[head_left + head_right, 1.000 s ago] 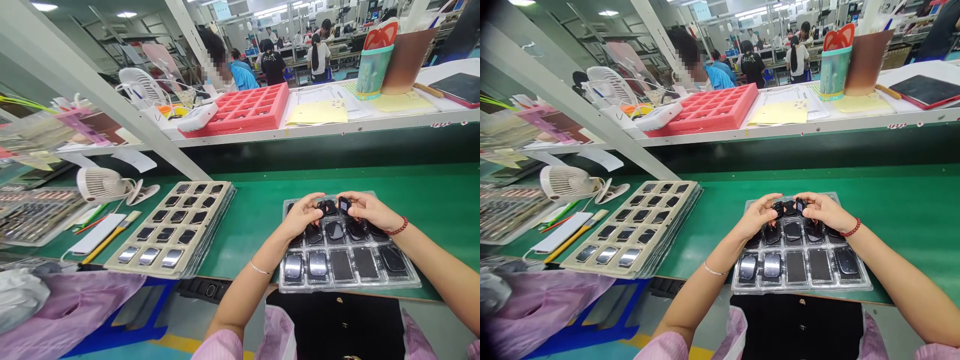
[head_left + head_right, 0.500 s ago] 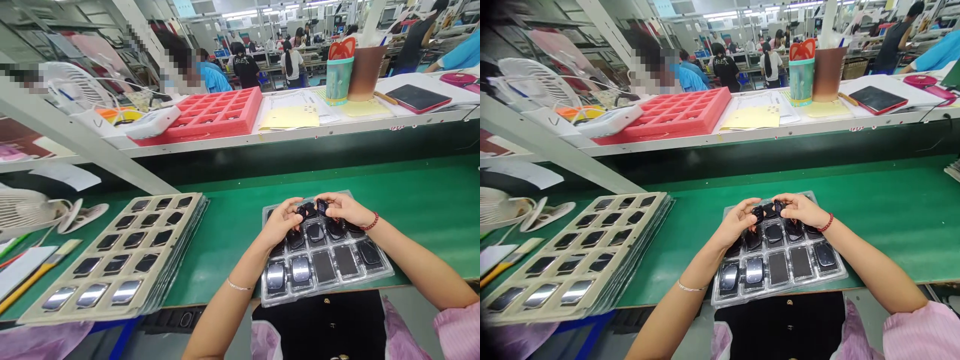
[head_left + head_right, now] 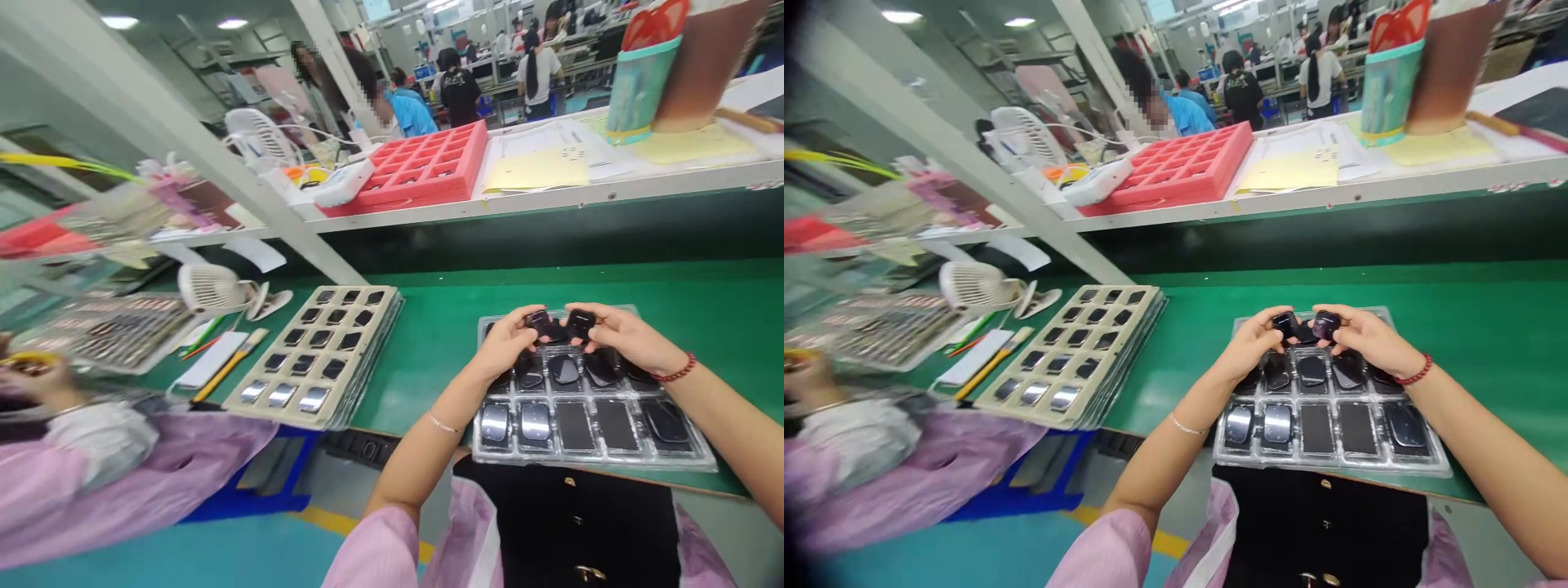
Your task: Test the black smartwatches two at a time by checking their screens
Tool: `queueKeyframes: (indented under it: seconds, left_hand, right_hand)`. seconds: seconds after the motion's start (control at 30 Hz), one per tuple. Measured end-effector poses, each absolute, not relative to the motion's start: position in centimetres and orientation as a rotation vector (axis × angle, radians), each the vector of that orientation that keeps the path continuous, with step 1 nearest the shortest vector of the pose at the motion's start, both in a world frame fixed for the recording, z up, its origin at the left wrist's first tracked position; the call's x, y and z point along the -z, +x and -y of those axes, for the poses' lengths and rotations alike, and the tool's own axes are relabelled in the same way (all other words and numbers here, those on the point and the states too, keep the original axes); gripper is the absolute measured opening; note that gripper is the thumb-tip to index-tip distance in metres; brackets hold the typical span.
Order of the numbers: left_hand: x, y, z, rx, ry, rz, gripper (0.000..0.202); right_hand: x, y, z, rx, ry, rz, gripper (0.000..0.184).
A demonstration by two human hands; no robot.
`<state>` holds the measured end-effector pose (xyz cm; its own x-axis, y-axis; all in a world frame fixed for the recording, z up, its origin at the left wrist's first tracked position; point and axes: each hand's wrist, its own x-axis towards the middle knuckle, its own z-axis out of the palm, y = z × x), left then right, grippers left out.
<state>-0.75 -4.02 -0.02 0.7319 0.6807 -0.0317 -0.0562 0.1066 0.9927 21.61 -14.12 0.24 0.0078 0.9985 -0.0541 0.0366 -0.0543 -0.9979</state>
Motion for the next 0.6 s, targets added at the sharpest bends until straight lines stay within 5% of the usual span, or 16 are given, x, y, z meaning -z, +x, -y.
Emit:
queueKeyframes:
  seconds: [0.27, 0.47, 0.6]
  left_hand:
    - [0.54, -0.89, 4.11, -0.629, 1.366, -0.598, 0.036]
    - [0.89, -0.48, 3.49, -0.611, 1.384, -0.578, 0.052]
    - [0.30, -1.06, 3.81, -0.561, 1.520, -0.647, 0.028]
  right_hand:
    - [-0.53, 21.35, 14.16, -1.161, -1.350, 1.322, 0.040]
    - [-0.54, 21.27, 13.95, -1.128, -1.346, 1.359, 0.047]
    - [-1.06, 21.17, 14.78, -1.027, -1.380, 1.366, 0.030]
